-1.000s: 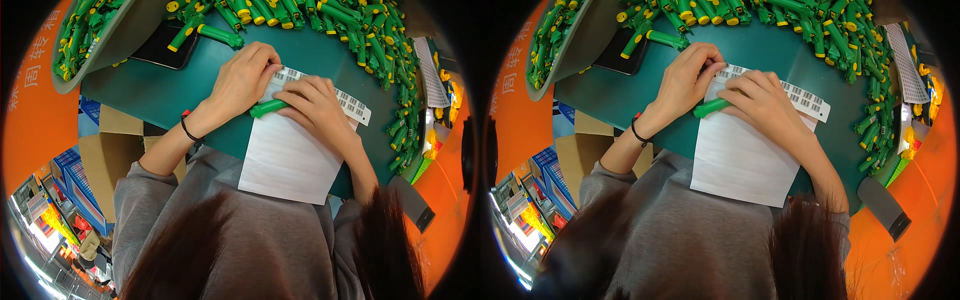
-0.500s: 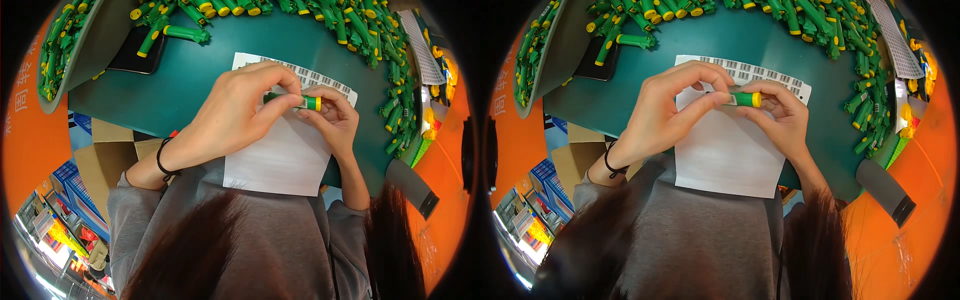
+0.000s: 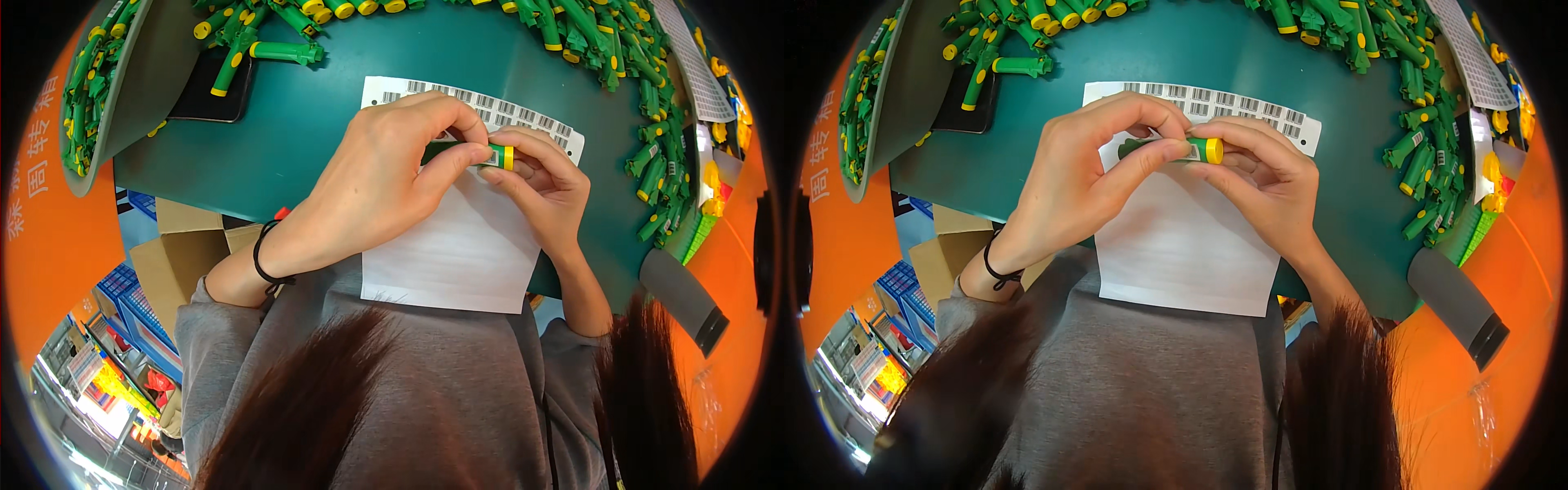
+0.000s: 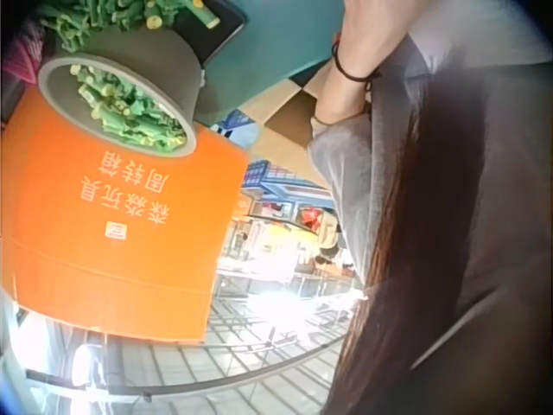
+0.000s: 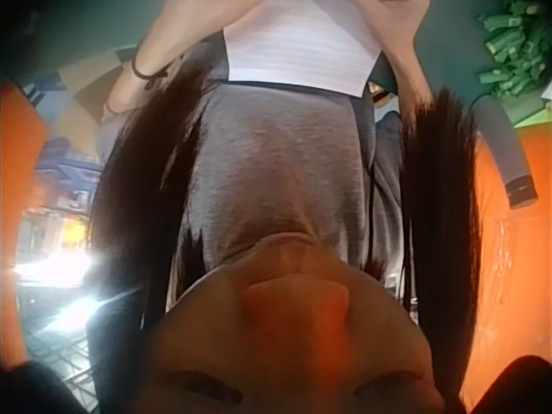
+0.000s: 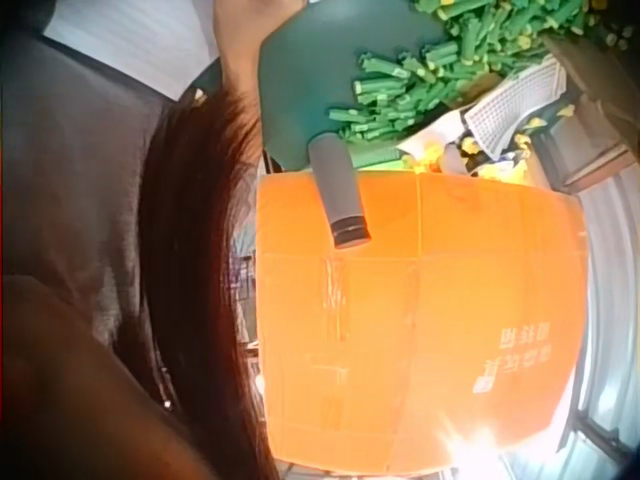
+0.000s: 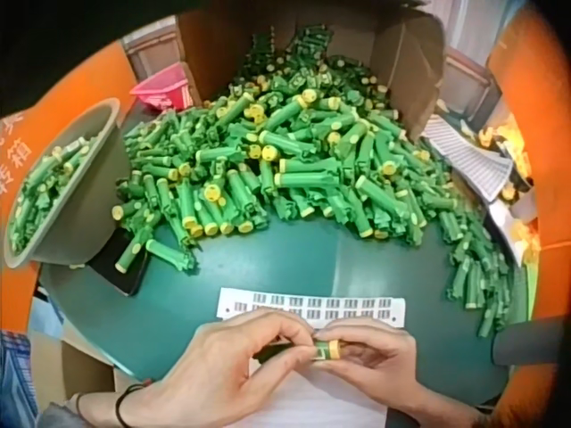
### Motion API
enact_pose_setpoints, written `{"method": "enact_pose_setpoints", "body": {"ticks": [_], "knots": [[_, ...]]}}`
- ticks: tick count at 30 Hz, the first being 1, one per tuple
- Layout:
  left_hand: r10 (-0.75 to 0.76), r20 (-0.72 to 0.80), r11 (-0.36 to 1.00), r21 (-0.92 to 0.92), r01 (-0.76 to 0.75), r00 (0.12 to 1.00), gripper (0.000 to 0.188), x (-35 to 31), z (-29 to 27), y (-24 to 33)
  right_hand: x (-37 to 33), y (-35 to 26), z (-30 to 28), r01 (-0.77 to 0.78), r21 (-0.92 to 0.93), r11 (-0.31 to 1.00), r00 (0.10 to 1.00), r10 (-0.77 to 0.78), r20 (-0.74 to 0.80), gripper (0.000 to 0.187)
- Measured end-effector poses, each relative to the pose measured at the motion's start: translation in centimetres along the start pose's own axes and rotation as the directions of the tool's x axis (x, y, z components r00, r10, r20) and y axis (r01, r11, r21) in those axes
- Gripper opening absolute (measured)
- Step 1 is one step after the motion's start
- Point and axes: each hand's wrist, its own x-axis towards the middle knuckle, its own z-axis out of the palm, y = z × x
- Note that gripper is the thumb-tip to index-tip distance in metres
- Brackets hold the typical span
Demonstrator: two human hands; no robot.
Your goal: Applying adhesive labels to small green plastic tubes at a workbench.
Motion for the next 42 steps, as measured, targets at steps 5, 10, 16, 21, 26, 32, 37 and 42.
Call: {"method": "enact_pose_setpoints", "body": {"ticks": [5, 10, 16, 21, 26, 32, 37, 42], "knots": [[0.010, -0.015, 0.999, 0.042, -0.010, 1.000, 0.012, -0.1, 0.1, -0.1, 0.0, -0.2, -0.1, -0.022, -0.009, 1.000, 1.000, 0.022, 0.010, 0.040], [-0.130, 0.048, 0.981, -0.141, 0.136, 0.990, 0.017, -0.3, 0.7, -0.5, -0.1, -1.0, -0.3, 0.000, -0.115, 0.993, 0.999, 0.005, 0.040, 0.040], [-0.166, -0.169, 0.955, -0.274, 0.116, 0.971, 0.029, -2.6, -2.3, -1.4, 1.3, -2.0, 0.2, 0.217, -0.322, 0.922, 0.971, -0.169, 0.171, 0.047], [0.215, -0.843, 0.875, 0.390, 0.287, 0.493, 0.020, -2.6, -19.4, -1.6, 4.8, -2.5, 0.2, 0.272, -0.815, 0.511, 0.953, -0.261, 0.155, 0.043], [0.763, -0.170, 0.317, 0.939, -0.132, 0.624, 0.021, 1.7, -11.3, -4.7, 5.8, 0.1, 0.8, 0.202, -0.805, 0.558, 0.979, -0.130, 0.156, 0.032], [0.448, -0.208, 0.806, 0.516, -0.292, 0.869, 0.018, 0.5, -2.2, -8.0, 5.7, 1.1, 2.0, 0.209, -0.740, 0.639, 0.975, -0.197, 0.105, 0.023], [0.449, -0.215, 0.818, 0.489, -0.303, 0.867, 0.018, 0.2, -1.9, -8.6, 5.6, 1.0, 2.4, 0.198, -0.739, 0.644, 0.978, -0.183, 0.103, 0.022], [0.340, -0.259, 0.885, 0.413, -0.215, 0.904, 0.021, 0.5, -2.2, -7.7, 6.0, 0.8, 2.1, 0.194, -0.738, 0.646, 0.979, -0.181, 0.099, 0.021]]}}
